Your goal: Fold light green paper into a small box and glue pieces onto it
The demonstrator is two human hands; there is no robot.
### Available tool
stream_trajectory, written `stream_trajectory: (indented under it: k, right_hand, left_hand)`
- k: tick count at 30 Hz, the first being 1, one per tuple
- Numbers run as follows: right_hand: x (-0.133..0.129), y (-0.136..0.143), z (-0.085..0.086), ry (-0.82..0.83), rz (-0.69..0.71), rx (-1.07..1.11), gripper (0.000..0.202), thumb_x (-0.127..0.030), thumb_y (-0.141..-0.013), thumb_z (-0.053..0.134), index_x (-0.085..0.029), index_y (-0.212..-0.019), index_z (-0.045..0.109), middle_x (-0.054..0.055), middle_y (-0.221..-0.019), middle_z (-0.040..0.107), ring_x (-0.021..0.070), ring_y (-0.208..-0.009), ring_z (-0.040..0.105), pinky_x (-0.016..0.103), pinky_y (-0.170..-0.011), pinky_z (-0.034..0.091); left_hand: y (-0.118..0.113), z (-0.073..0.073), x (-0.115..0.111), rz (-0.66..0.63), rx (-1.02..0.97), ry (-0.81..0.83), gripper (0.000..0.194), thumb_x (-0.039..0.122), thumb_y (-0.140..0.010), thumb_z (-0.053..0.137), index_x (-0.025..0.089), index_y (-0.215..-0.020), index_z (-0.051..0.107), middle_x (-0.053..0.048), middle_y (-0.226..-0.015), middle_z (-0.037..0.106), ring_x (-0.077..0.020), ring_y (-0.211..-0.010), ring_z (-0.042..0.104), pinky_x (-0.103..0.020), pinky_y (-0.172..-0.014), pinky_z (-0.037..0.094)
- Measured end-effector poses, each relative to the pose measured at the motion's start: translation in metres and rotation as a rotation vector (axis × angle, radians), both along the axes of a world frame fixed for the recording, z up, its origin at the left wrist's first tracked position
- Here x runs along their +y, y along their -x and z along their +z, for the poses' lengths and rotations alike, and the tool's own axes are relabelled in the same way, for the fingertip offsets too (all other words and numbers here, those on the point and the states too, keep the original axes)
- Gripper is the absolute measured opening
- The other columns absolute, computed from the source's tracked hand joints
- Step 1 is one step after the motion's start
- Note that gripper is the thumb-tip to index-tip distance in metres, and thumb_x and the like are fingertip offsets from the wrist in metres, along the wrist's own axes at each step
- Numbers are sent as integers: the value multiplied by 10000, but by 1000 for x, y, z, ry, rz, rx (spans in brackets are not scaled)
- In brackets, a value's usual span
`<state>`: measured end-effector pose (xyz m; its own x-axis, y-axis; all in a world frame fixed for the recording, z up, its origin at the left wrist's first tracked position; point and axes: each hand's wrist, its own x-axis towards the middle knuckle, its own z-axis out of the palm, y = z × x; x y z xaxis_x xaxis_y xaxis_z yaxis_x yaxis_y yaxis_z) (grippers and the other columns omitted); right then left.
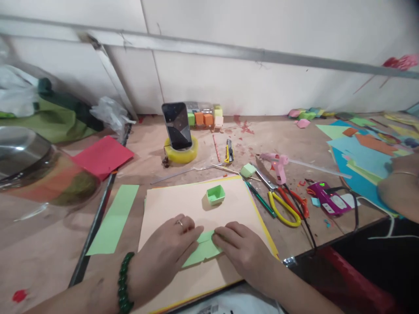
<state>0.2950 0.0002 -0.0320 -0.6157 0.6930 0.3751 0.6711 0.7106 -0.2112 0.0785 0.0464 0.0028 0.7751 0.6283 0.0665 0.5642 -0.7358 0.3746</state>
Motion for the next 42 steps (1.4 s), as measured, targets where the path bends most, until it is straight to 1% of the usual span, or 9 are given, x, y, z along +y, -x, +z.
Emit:
stream_trajectory:
  k: [2, 5, 8, 11, 14, 17, 24, 31, 42]
  right_hand:
    - [-1, -1, 2, 38, 12, 20, 306, -153, -989, 332, -84, -1008, 629, 120, -958, 665, 192, -830, 565, 311, -715, 540]
    - [-2, -4, 6, 113, -2, 106, 251, -135, -971, 388, -88, -1035, 625, 120, -990, 668, 191, -853, 565, 310, -733, 548]
    - [-2, -8, 8, 218, -28, 239, 208, -145, -957, 440, -125, -1018, 637, 100, -986, 673, 180, -856, 564, 295, -714, 549]
    - [-1, -11, 9, 314, -46, 333, 191, -147, -943, 474, -162, -1007, 654, 83, -971, 674, 171, -861, 570, 291, -713, 546]
    - [-1, -13, 10, 383, -96, 398, 172, -148, -928, 506, -178, -941, 674, 71, -926, 673, 164, -853, 585, 286, -719, 544]
    - [-1, -12, 10, 432, -176, 455, 160, -152, -906, 538, -181, -817, 668, 57, -870, 671, 153, -811, 601, 275, -711, 541]
    - [2, -5, 8, 449, -304, 465, 134, -110, -823, 584, -185, -714, 599, 43, -800, 640, 147, -736, 618, 244, -621, 524]
    - [4, -6, 10, 455, -289, 449, 151, -109, -845, 551, -187, -728, 605, 39, -780, 638, 145, -727, 615, 244, -626, 519]
    - [3, -4, 4, 402, -281, 420, 148, -97, -852, 534, -185, -743, 583, 38, -791, 614, 148, -738, 597, 245, -621, 515]
  left_hand:
    - [7, -4, -9, -49, 11, 7, 63, 197, -855, 584, 165, -898, 619, -53, -845, 611, -206, -763, 556, -324, -674, 486]
    - [13, -10, -21, -68, -2, -113, 269, 305, -817, 665, 129, -1012, 610, -78, -876, 630, -220, -764, 561, -337, -670, 492]
    - [14, -15, -26, -40, -90, -184, 117, 175, -903, 530, 141, -973, 617, -44, -788, 613, -181, -693, 554, -298, -639, 480]
    - [14, -16, -25, 46, -192, -86, 280, 100, -946, 373, 175, -891, 638, -16, -711, 578, -150, -638, 542, -260, -599, 467]
    - [14, -13, -22, 114, -234, 50, 324, 166, -960, 365, 185, -797, 645, -20, -718, 593, -141, -660, 571, -237, -590, 468]
    - [16, -11, -20, 141, -199, 131, 349, 185, -947, 381, 195, -694, 621, -9, -682, 596, -136, -637, 588, -227, -564, 452]
    - [19, -15, -19, 209, -123, 125, 275, 155, -894, 399, 211, -708, 593, 8, -634, 619, -143, -569, 589, -233, -522, 421]
    - [15, -15, -19, 190, -66, 60, 297, 133, -891, 349, 211, -640, 487, 5, -590, 581, -150, -508, 545, -244, -476, 371]
    - [14, -19, -21, 192, -48, 5, 273, 100, -883, 331, 210, -682, 480, 13, -607, 552, -148, -536, 531, -246, -506, 368]
